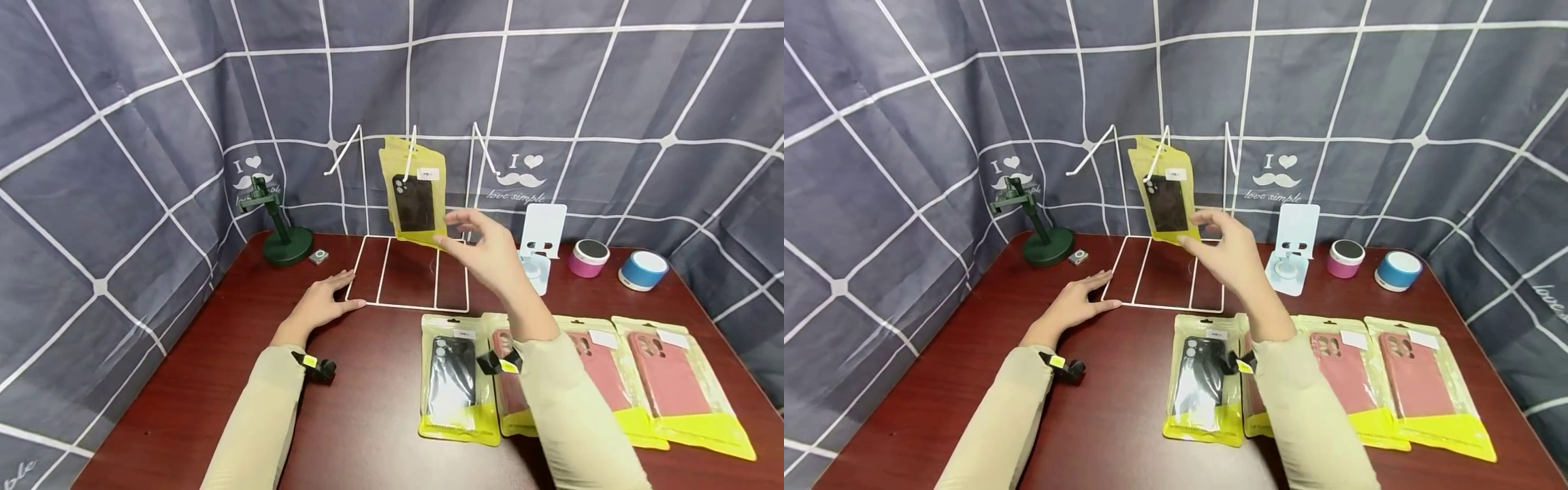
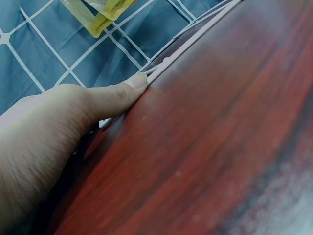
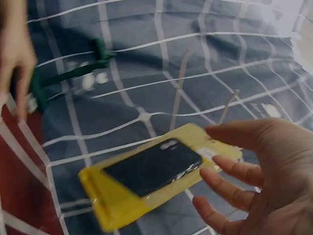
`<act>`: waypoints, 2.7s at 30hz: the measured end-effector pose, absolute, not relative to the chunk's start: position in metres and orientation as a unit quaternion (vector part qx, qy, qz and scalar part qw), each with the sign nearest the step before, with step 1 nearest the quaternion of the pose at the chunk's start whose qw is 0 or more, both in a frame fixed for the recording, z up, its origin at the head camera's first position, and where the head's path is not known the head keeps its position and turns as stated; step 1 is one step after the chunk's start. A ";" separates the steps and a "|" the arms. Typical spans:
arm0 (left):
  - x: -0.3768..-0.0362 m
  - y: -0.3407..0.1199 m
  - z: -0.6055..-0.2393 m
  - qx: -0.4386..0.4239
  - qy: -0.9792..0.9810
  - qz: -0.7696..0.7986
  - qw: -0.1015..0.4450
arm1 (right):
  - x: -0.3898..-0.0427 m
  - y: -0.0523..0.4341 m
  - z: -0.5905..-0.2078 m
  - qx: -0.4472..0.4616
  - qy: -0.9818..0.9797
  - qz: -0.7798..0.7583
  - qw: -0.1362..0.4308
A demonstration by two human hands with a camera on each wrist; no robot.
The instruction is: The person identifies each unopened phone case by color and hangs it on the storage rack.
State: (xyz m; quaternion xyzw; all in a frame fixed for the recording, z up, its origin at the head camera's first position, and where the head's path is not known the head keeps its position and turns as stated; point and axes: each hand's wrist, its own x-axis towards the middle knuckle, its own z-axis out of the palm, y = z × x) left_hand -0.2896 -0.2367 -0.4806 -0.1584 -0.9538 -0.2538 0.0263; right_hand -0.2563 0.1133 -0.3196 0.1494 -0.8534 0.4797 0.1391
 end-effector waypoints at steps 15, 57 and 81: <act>-0.289 -0.243 -0.484 -0.153 -0.956 -0.249 0.022 | -0.240 0.170 -0.426 0.321 -0.896 0.305 -0.024; -0.287 -0.238 -0.478 -0.157 -0.956 -0.247 0.016 | -0.250 0.181 -0.458 0.186 -0.845 0.500 0.042; -0.289 -0.241 -0.480 -0.153 -0.956 -0.249 0.015 | -0.249 0.179 -0.452 0.173 -0.840 0.511 0.057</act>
